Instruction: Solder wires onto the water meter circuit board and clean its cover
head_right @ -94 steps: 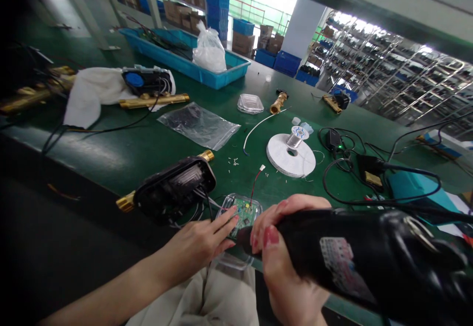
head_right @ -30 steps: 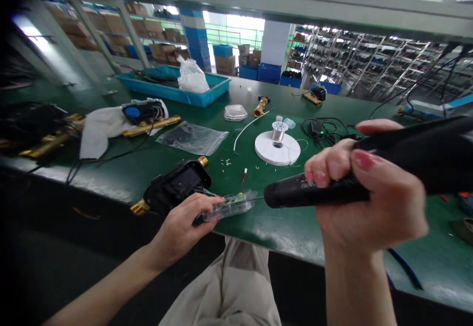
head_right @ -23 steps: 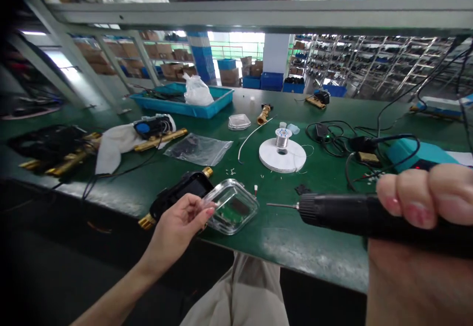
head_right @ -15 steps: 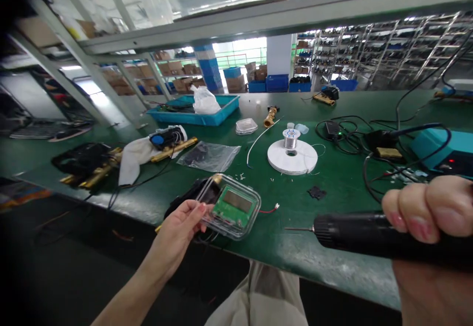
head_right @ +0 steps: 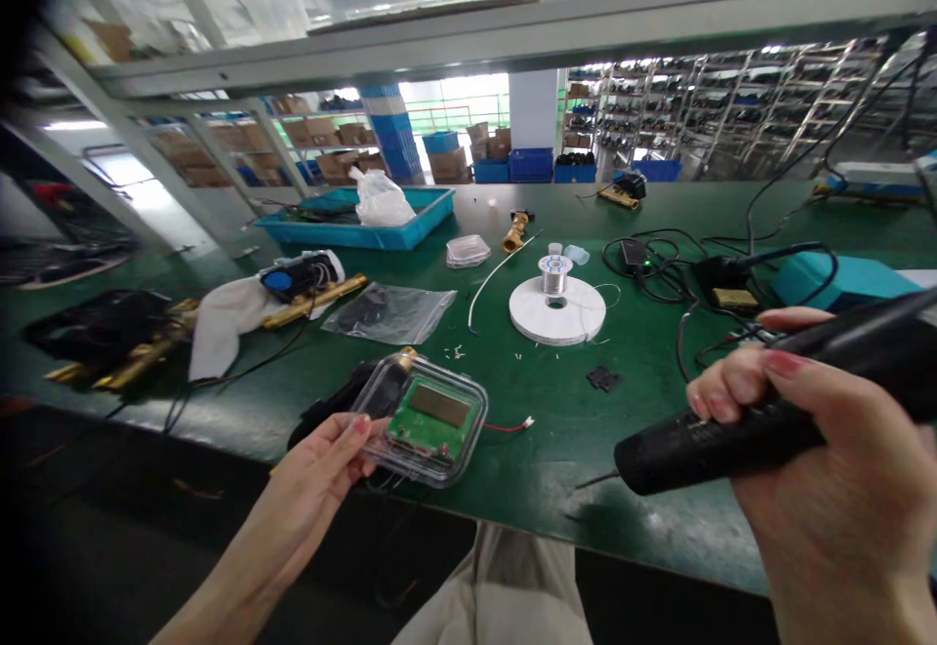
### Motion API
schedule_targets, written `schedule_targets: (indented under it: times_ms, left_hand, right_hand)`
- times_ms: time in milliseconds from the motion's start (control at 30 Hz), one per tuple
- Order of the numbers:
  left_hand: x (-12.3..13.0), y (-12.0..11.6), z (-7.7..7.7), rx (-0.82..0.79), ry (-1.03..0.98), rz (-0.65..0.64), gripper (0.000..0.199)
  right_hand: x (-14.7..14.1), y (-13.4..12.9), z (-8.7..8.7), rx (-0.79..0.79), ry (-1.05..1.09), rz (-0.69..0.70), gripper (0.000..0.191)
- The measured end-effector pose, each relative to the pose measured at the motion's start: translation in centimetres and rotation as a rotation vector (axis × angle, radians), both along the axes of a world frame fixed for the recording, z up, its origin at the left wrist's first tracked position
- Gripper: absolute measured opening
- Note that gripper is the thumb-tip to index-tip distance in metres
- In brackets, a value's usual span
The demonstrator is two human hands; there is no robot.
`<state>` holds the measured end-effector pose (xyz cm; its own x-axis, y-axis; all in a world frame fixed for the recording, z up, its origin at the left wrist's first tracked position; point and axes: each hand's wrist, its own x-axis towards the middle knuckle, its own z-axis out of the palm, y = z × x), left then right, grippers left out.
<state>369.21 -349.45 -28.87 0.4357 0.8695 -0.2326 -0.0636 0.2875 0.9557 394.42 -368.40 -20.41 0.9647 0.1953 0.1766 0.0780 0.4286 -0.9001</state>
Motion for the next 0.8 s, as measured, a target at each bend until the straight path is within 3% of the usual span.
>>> schedule_targets:
  times_ms: [100,300,500,600,800]
  left_hand:
    - [-0.1,0.1,-0.3,0.006,0.041,-0.018,0.040]
    - [-0.4,0.7,-1.2,0.018,0.074,-0.055,0.045]
    - [-0.3,0.7,-1.7,0.057,0.064,-0.061,0.040]
    - [-0.4,0.4,-1.4,0.102,0.049,-0.084,0.033]
    - [-0.5,-0.1,-0.1,0.197,0.135,-0.118,0.030]
  right_hand:
    - [2.8,0.2,-0.8,-0.086,0.062,0.104,0.023]
    - [9.5,0.1,-4.5,-0.602,0.127,0.119,0.039]
    - [12.3,1.8,-6.9,-1.008,0.162,0.213,0.042]
    - [13.1,3.5,-7.8,-1.216,0.119,0.176,0.050]
    - [13.6,5.7,-9.3,-1.582,-0.059,-0.026,0.073]
